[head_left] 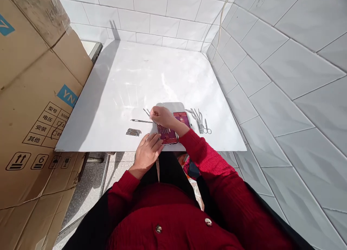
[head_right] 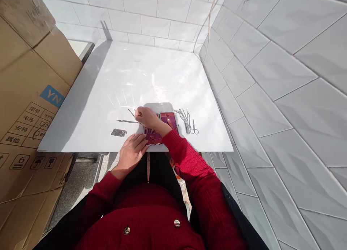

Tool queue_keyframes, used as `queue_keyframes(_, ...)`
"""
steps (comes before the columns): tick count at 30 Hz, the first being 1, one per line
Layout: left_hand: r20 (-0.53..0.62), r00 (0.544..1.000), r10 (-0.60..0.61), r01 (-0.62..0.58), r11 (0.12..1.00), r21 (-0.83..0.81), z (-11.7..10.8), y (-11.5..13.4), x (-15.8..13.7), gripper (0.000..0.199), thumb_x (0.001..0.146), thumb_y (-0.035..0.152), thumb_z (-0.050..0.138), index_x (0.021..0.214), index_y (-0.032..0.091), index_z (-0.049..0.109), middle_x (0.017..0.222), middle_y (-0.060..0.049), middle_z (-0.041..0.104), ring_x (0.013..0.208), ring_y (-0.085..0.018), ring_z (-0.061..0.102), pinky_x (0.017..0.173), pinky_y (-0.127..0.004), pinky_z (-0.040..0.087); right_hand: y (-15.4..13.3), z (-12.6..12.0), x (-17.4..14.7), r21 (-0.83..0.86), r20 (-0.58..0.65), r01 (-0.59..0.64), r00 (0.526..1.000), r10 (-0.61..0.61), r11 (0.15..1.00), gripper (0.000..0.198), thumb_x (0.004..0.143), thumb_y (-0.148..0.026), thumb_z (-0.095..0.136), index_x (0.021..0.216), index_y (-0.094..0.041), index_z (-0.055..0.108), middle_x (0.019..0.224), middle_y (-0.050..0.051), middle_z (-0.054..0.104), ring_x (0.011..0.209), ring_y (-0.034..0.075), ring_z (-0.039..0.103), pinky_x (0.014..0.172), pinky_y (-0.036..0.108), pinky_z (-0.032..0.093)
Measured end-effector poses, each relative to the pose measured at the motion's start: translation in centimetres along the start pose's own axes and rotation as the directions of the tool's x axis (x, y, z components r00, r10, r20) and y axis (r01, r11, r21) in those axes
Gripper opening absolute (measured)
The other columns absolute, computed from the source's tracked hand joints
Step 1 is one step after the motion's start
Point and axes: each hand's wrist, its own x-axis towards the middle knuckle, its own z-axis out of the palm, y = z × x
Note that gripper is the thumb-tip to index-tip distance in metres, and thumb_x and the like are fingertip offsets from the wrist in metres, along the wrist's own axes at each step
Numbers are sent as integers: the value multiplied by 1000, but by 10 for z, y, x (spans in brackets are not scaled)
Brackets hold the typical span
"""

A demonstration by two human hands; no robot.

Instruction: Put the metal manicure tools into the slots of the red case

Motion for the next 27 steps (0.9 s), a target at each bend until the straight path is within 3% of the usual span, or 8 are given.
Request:
queue_keyframes(3, -16, 1000, 10, -10, 1000, 16, 1, -2, 0, 19, 108, 27, 58, 117, 19, 73, 130, -9, 77, 127, -25, 69, 114, -46, 50, 32, -23, -13, 369, -62, -116, 987, 148, 922, 4, 88, -20, 62, 91, -19, 62, 57, -7, 56, 48, 10, 47, 54, 25, 37)
queue_keyframes(6, -41, 999, 21, -21, 1000, 5, 2, -4, -1, 19, 107, 26, 61, 121, 20, 71, 130, -8, 77, 127, -25, 69, 115, -46, 49, 57, -35, -27, 507, -152, -101, 967, 204, 856, 43, 81, -19, 70, 123, -16, 64, 63, -9, 60, 49, 10, 47, 52, 24, 39)
queue_keyframes(8, -49, 998, 29, -29, 1000, -9, 2, -4, 0, 20, 106, 25, 62, 123, 21, 70, 130, -8, 77, 128, -25, 69, 114, -47, 49, 66, -36, -33, 513, -192, -91, 957, 218, 853, 57, 80, -19, 70, 136, -15, 62, 66, -8, 62, 52, 10, 50, 52, 23, 41)
queue_keyframes(13, -53, 998, 47, -46, 999, 14, -1, -3, 2, 17, 104, 22, 63, 121, 20, 68, 130, -9, 77, 126, -26, 71, 113, -46, 51, 62, -29, -33, 402, -216, -176, 936, 279, 899, 49, 83, -10, 60, 131, -12, 68, 61, -7, 61, 55, 12, 55, 55, 24, 44)
queue_keyframes(18, -34, 999, 40, -39, 999, 21, -5, -1, 5, 17, 104, 22, 63, 120, 20, 69, 130, -10, 77, 126, -25, 71, 114, -45, 50, 51, -31, -34, 394, -198, -202, 934, 297, 897, 68, 84, -4, 58, 151, -12, 55, 67, -7, 65, 56, 12, 58, 55, 24, 46)
queue_keyframes(22, -26, 998, 48, -48, 999, 20, -5, -1, 6, 19, 103, 20, 65, 121, 20, 69, 131, -11, 76, 126, -27, 71, 114, -45, 50, 57, -32, -35, 414, -170, -195, 943, 286, 889, 59, 87, -5, 59, 145, -14, 61, 71, -5, 66, 55, 12, 60, 52, 24, 46)
queue_keyframes(27, -48, 997, 57, -55, 998, 27, -3, -3, 5, 21, 102, 20, 66, 123, 20, 68, 130, -10, 77, 126, -27, 72, 113, -45, 52, 70, -29, -30, 356, -248, -109, 947, 206, 928, 45, 89, -10, 64, 132, -17, 70, 77, -4, 69, 63, 11, 59, 64, 25, 49)
